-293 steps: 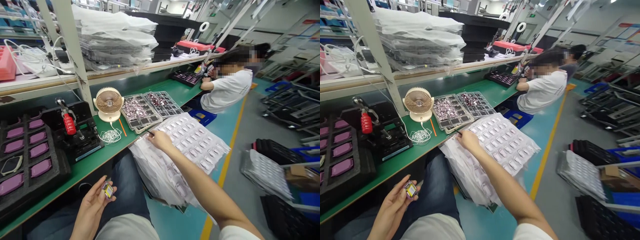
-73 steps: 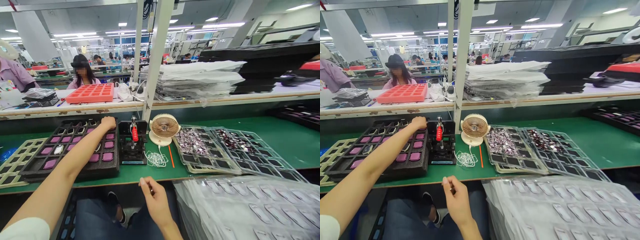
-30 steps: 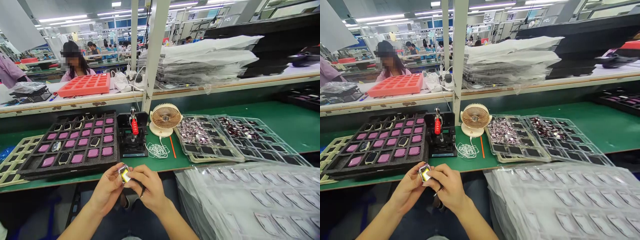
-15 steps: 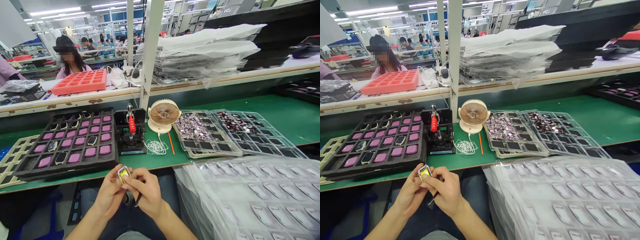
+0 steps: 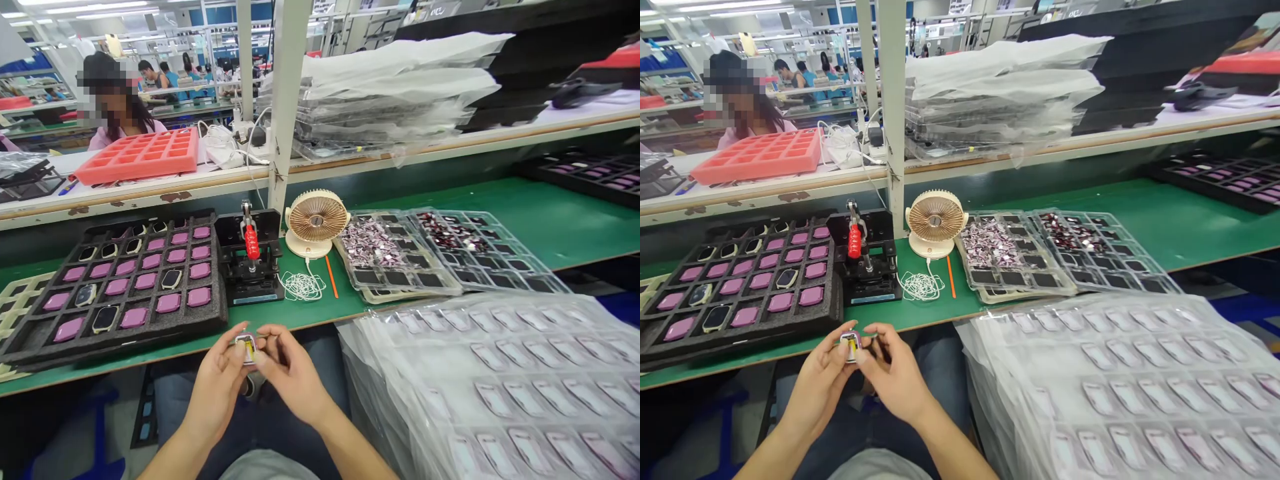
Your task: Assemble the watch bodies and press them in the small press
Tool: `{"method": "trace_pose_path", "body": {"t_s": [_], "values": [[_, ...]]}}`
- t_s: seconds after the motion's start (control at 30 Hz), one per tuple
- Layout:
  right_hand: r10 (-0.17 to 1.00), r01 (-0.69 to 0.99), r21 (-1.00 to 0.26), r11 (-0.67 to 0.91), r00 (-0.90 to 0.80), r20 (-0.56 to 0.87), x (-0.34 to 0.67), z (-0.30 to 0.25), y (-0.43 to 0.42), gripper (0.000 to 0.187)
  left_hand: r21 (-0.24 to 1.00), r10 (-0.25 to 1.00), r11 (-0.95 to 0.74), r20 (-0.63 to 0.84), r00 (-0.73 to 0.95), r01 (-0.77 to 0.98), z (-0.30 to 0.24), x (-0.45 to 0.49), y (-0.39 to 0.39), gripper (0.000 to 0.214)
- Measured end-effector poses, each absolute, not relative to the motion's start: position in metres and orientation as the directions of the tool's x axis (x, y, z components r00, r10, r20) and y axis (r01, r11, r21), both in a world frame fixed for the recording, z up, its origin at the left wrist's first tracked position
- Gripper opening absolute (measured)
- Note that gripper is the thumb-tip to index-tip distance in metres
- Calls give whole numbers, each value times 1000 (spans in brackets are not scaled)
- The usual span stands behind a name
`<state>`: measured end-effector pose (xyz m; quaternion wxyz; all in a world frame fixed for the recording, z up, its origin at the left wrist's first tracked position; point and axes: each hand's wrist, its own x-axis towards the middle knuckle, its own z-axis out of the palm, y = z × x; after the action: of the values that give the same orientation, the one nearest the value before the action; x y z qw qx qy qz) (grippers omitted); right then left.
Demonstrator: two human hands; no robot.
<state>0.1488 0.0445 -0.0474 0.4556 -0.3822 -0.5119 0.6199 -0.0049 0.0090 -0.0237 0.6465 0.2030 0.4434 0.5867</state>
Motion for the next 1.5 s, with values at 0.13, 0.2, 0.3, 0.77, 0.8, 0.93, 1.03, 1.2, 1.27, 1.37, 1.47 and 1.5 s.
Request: {"method": "trace_pose_path", "body": {"t_s": [0.13,0.2,0.3,0.77,0.8,0.93,1.03,1.2,1.27,1.37,1.47,1.5], "values": [[1000,-250,-968,-20,-22,-15,176,-60,62,51,826,946,232,-315,-81,-514,-27,-2,12,40],[982,-107,-986,124,156,106,188,-64,73,57,818,942,257,-330,-53,-515,-29,-1,14,41],[949,204,-964,169,232,215,200,-69,84,61,791,935,306,-355,11,-530,-31,0,15,44],[948,262,-918,298,34,317,200,-90,77,15,919,949,269,-304,-82,-287,-48,-4,16,45],[935,235,-911,339,18,353,200,-84,71,13,922,947,276,-309,-86,-273,-44,-3,16,47],[821,65,-825,561,-176,544,192,-57,43,36,914,932,290,-337,-133,-283,-33,2,16,55],[734,-19,-766,642,-272,622,182,-48,35,48,928,935,280,-322,-151,-248,-31,3,15,53],[730,-35,-769,638,-288,620,173,-55,37,45,945,945,270,-296,-138,-183,-35,-1,12,51],[728,-42,-769,638,-291,620,173,-57,37,46,947,946,268,-293,-137,-175,-37,-3,12,49],[723,-53,-767,639,-297,623,174,-58,37,48,949,949,263,-287,-129,-176,-37,-3,13,48],[709,-49,-760,648,-324,626,176,-61,37,52,942,947,267,-296,-126,-203,-36,-2,13,48],[698,-48,-752,658,-334,633,176,-63,37,54,937,945,271,-302,-123,-218,-35,-2,13,48]]}}
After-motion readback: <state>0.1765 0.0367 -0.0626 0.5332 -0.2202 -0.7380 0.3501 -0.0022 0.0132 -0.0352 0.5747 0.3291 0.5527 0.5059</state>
